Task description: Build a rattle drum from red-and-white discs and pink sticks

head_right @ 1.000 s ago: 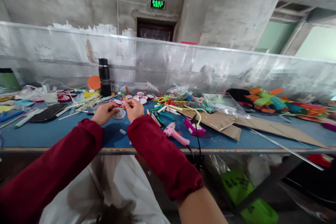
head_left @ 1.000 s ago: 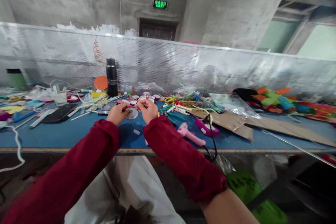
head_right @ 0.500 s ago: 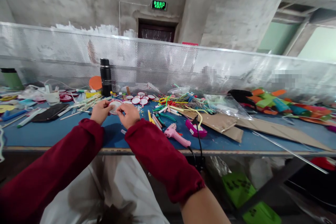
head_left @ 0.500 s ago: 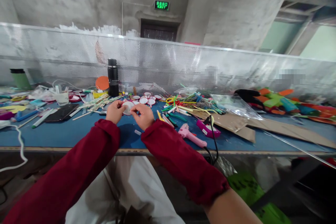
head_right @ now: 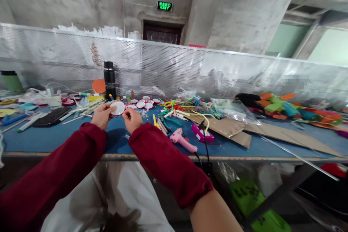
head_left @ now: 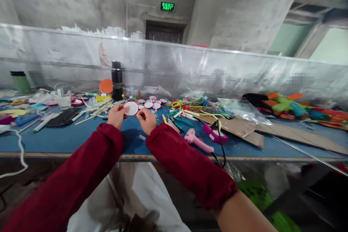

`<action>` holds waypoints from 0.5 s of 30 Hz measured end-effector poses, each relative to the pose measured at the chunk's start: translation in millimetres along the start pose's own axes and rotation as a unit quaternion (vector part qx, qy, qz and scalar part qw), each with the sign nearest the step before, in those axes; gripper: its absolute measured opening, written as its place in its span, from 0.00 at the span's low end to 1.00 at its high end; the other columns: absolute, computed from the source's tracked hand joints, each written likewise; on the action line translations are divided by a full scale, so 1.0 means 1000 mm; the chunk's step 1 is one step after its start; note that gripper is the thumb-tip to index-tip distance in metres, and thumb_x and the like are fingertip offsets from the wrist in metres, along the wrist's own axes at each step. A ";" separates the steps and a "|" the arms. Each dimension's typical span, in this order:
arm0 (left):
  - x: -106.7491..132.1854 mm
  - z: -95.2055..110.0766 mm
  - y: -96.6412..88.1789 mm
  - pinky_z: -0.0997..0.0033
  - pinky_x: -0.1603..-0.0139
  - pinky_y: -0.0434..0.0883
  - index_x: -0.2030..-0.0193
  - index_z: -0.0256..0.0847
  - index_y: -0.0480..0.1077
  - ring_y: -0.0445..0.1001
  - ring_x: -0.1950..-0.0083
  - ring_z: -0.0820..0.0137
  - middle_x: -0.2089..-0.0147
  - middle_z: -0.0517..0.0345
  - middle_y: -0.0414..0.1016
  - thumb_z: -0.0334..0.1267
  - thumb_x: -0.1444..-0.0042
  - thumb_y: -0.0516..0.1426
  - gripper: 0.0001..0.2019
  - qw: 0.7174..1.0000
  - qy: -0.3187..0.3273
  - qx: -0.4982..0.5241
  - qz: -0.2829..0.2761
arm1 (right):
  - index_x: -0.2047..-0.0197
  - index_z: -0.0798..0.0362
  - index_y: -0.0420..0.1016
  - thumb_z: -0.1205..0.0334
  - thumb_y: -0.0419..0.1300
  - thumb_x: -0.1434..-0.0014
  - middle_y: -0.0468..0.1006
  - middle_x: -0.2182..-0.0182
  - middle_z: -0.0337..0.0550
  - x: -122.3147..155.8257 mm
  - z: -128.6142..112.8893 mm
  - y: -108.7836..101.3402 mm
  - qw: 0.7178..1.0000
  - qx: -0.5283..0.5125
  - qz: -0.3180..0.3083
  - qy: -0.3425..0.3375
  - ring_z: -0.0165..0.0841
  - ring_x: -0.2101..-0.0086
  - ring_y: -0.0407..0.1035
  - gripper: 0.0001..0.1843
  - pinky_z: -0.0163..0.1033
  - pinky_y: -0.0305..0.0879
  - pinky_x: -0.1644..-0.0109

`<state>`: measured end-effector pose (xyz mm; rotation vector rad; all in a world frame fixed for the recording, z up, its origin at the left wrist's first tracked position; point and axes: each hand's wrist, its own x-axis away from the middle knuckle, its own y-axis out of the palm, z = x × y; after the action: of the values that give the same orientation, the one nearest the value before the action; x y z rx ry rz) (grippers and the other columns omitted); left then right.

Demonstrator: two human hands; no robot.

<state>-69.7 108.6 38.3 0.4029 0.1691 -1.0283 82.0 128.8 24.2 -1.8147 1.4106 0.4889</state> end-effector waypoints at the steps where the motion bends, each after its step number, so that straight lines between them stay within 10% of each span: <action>1: 0.000 0.000 0.000 0.77 0.80 0.60 0.68 0.38 0.68 0.62 0.80 0.79 0.77 0.65 0.69 0.50 0.67 0.70 0.24 1.000 -0.004 0.007 0.000 | 0.71 0.49 0.67 0.63 0.57 0.42 0.73 0.74 0.36 0.000 0.001 0.001 1.000 -0.010 0.006 0.016 0.31 0.71 0.66 0.05 0.35 0.62 0.65; 15: 0.003 0.000 0.002 0.77 0.77 0.63 0.66 0.38 0.67 0.64 0.78 0.80 0.74 0.67 0.69 0.47 0.69 0.71 0.26 0.997 -0.010 0.067 -0.044 | 0.72 0.50 0.64 0.64 0.58 0.46 0.77 0.74 0.34 -0.005 0.006 0.010 0.960 -0.203 -0.002 0.191 0.27 0.74 0.69 0.06 0.31 0.62 0.72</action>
<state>-66.3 107.5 37.8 0.5098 0.1023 -1.1343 72.3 136.0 20.4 -2.3381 1.6503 0.4678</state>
